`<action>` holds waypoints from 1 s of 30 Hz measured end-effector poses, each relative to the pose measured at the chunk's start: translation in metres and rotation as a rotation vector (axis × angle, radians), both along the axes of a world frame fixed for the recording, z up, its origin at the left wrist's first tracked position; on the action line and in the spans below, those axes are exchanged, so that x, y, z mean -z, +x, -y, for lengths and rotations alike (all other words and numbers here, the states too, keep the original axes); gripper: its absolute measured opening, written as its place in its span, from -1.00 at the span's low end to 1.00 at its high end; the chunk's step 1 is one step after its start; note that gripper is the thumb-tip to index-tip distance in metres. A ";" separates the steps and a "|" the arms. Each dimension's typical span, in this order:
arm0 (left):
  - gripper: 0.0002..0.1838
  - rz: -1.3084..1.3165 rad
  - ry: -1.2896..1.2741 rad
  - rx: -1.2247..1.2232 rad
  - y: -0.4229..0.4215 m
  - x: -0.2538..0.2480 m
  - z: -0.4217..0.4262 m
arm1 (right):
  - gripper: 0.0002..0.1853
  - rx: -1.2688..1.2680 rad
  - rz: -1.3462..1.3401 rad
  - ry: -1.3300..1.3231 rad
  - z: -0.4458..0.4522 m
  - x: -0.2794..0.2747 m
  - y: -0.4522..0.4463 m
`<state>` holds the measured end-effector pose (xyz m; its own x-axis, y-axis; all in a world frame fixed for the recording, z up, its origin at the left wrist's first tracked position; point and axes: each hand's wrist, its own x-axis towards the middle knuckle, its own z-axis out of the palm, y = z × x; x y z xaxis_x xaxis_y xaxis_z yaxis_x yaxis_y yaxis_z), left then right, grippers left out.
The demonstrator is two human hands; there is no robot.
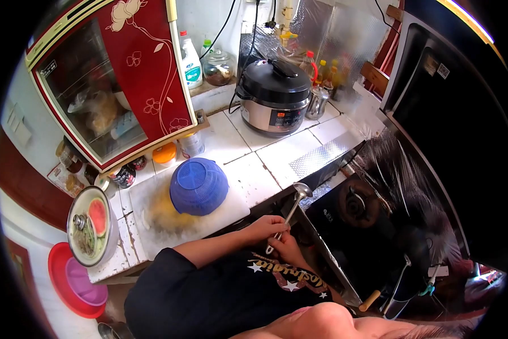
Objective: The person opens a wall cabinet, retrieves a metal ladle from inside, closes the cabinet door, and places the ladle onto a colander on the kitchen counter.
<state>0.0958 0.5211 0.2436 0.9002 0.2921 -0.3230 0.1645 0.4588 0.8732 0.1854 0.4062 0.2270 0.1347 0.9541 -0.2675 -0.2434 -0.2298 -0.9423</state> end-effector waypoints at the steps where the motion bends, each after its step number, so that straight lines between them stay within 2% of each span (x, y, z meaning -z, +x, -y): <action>1: -0.84 -0.012 0.034 0.025 -0.002 0.000 -0.001 | -0.86 0.024 0.005 0.003 -0.001 -0.003 -0.001; 12: -0.87 0.012 -0.004 -0.016 -0.008 0.001 -0.013 | -0.86 0.042 0.050 0.058 -0.015 0.010 -0.006; 14: -0.86 0.019 0.069 -0.022 -0.007 0.009 -0.020 | -0.86 0.040 0.064 0.055 -0.015 0.006 -0.007; 18: -0.84 0.027 -0.047 -0.058 -0.006 0.007 -0.025 | -0.87 0.033 -0.032 0.041 -0.017 0.002 -0.008; 22: -0.85 0.024 -0.034 -0.078 -0.004 0.009 -0.031 | -0.90 0.006 -0.051 0.032 -0.019 0.006 -0.006; 28: -0.80 0.022 0.023 -0.069 -0.001 0.010 -0.034 | -0.90 0.038 -0.018 -0.003 -0.027 0.014 -0.005; 30: -0.77 -0.013 0.231 -0.053 -0.002 0.020 -0.037 | -0.90 0.045 -0.002 0.004 -0.032 0.014 -0.002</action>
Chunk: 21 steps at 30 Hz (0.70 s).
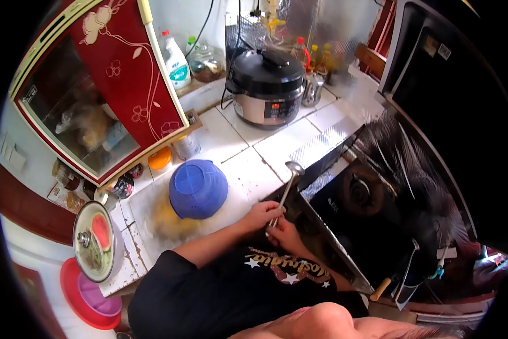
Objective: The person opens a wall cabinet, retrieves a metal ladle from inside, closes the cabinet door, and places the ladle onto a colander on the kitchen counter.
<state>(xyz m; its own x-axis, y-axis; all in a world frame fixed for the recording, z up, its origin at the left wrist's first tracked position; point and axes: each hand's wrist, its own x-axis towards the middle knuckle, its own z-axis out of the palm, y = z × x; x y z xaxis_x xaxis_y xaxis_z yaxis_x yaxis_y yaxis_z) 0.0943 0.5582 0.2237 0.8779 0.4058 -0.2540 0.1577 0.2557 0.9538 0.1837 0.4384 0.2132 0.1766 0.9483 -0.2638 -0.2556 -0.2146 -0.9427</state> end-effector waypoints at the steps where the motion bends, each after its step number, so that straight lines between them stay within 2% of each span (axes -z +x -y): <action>1: -0.76 0.003 -0.066 0.014 -0.002 0.003 -0.001 | -0.90 -0.001 0.023 0.011 -0.002 -0.001 0.001; 9: -0.77 0.008 -0.034 -0.120 -0.030 -0.001 -0.001 | -0.91 -0.102 -0.060 -0.032 -0.013 -0.006 -0.009; 16: -0.80 0.040 -0.001 -0.226 -0.046 -0.006 -0.005 | -0.93 -0.109 -0.027 -0.037 -0.027 -0.009 -0.016; 18: -0.80 0.027 0.046 -0.248 -0.055 -0.014 -0.007 | -0.88 -0.267 0.053 -0.003 -0.032 -0.016 -0.017; 21: -0.80 0.052 0.155 -0.309 -0.071 -0.014 -0.011 | -0.85 -0.351 0.161 0.072 -0.046 -0.026 -0.027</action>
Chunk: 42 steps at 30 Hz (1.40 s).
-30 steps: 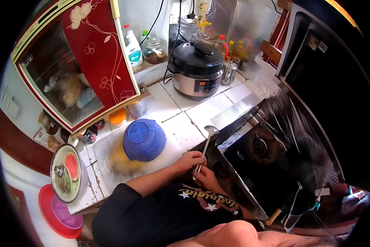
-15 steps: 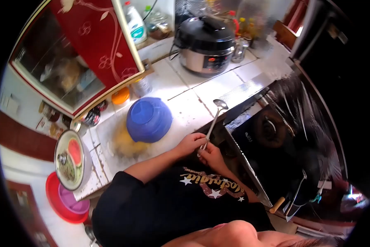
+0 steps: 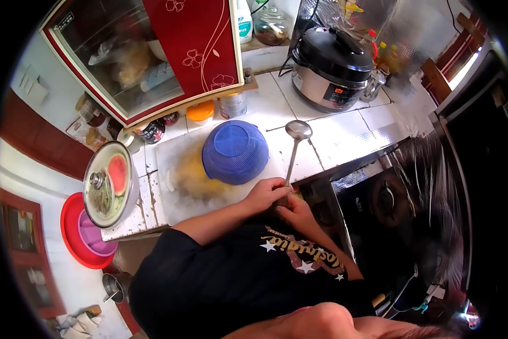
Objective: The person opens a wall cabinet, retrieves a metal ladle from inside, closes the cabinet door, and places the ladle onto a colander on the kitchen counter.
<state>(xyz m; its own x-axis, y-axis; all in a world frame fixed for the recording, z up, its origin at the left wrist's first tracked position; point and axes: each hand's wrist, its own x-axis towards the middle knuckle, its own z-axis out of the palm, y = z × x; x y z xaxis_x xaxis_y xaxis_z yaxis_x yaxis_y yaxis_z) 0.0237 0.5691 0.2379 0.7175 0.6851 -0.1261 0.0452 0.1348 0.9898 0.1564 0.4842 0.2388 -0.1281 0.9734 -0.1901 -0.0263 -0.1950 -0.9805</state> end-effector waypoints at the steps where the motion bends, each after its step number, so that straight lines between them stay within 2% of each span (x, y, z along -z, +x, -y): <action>1: -0.80 -0.015 -0.035 -0.053 -0.006 -0.001 0.000 | -0.85 -0.001 -0.001 0.004 -0.003 0.001 -0.004; 4: -0.81 -0.114 -0.006 -0.168 -0.025 0.005 -0.006 | -0.84 -0.105 0.095 0.157 -0.020 0.016 -0.014; 6: -0.78 -0.080 0.138 -0.240 -0.035 0.000 -0.003 | -0.86 -0.133 0.163 0.190 -0.023 0.006 -0.022; 7: -0.80 -0.041 0.068 -0.255 -0.037 -0.003 -0.001 | -0.87 -0.140 0.128 0.192 -0.024 0.013 -0.027; 10: -0.83 -0.027 -0.054 -0.257 -0.042 -0.001 0.004 | -0.88 -0.141 -0.016 0.187 -0.023 0.030 -0.037; 13: -0.85 0.044 -0.092 -0.245 -0.042 -0.005 0.011 | -0.85 -0.203 0.061 0.057 -0.020 0.025 -0.041; 16: -0.83 -0.007 0.009 -0.230 -0.042 0.001 0.010 | -0.82 -0.214 0.012 -0.042 -0.018 0.030 -0.043; 20: -0.83 -0.019 0.044 -0.225 -0.040 0.004 0.006 | -0.80 -0.228 0.083 -0.036 -0.017 0.020 -0.032; 22: -0.85 0.027 0.141 -0.264 -0.036 0.007 0.005 | -0.79 -0.213 0.105 0.013 -0.018 0.017 -0.028; 26: -0.85 -0.023 0.015 -0.231 -0.030 -0.005 0.010 | -0.79 -0.299 0.086 0.048 -0.024 0.009 -0.021; 28: -0.86 0.040 0.082 -0.231 -0.024 -0.003 0.013 | -0.79 -0.296 0.089 0.116 -0.029 0.019 -0.022; 29: -0.85 -0.017 0.202 -0.201 -0.023 -0.004 0.012 | -0.78 -0.298 0.104 0.175 -0.032 0.025 -0.022; 32: -0.85 -0.048 0.281 -0.133 -0.018 0.002 0.009 | -0.76 -0.245 0.017 0.144 -0.034 0.034 -0.020; 37: -0.85 -0.020 0.284 -0.105 -0.006 0.005 0.006 | -0.78 -0.186 0.038 0.139 -0.031 0.035 -0.012; 39: -0.83 -0.017 0.205 -0.092 -0.002 0.006 0.006 | -0.81 -0.058 0.008 0.269 -0.034 0.045 -0.013; 42: -0.82 -0.060 0.236 -0.059 0.003 0.008 0.006 | -0.82 0.003 0.018 0.243 -0.029 0.040 -0.011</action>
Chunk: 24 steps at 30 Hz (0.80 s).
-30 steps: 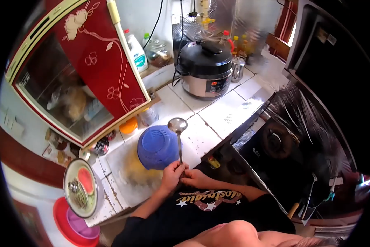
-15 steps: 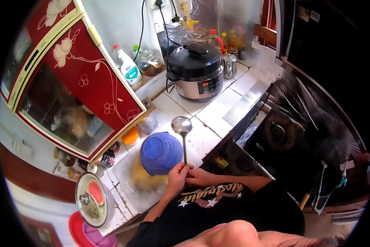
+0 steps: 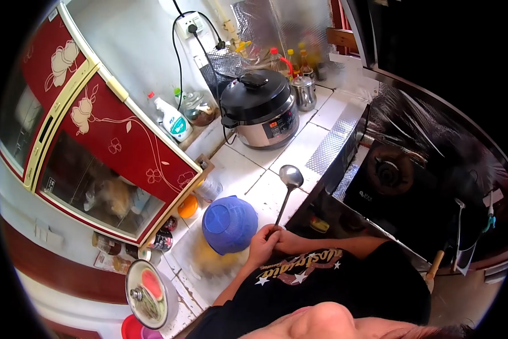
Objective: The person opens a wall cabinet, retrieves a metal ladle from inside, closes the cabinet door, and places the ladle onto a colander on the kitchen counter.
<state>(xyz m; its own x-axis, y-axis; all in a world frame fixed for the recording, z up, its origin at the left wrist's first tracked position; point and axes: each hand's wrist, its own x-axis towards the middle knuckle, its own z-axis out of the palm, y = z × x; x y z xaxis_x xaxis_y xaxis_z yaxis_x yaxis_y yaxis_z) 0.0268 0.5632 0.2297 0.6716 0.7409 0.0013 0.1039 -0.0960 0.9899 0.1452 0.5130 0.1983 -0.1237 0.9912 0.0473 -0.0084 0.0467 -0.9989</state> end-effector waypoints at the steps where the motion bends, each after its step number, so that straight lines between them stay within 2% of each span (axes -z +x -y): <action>1: -0.81 -0.014 -0.006 -0.001 0.001 -0.003 0.002 | -0.82 -0.003 -0.013 -0.030 0.001 0.001 0.000; 7: -0.81 -0.013 -0.024 0.004 0.004 -0.008 0.003 | -0.80 0.078 0.015 0.029 -0.008 0.038 -0.008; 13: -0.80 -0.004 -0.058 0.018 0.000 -0.006 0.005 | -0.79 0.024 0.057 0.019 -0.006 0.030 -0.006; 17: -0.77 -0.020 -0.052 0.024 -0.003 0.008 0.003 | -0.80 -0.031 0.160 0.014 0.005 0.001 0.000; 24: -0.76 -0.014 -0.082 0.011 -0.003 0.015 0.010 | -0.76 0.005 0.191 0.066 0.010 0.014 -0.001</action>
<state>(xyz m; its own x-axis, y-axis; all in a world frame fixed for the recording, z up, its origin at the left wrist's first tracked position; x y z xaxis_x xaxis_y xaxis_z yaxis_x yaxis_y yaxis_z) 0.0234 0.5536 0.2143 0.6795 0.7305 -0.0685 0.1173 -0.0160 0.9930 0.1440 0.5034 0.1842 -0.1318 0.9873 0.0887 0.1814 0.1120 -0.9770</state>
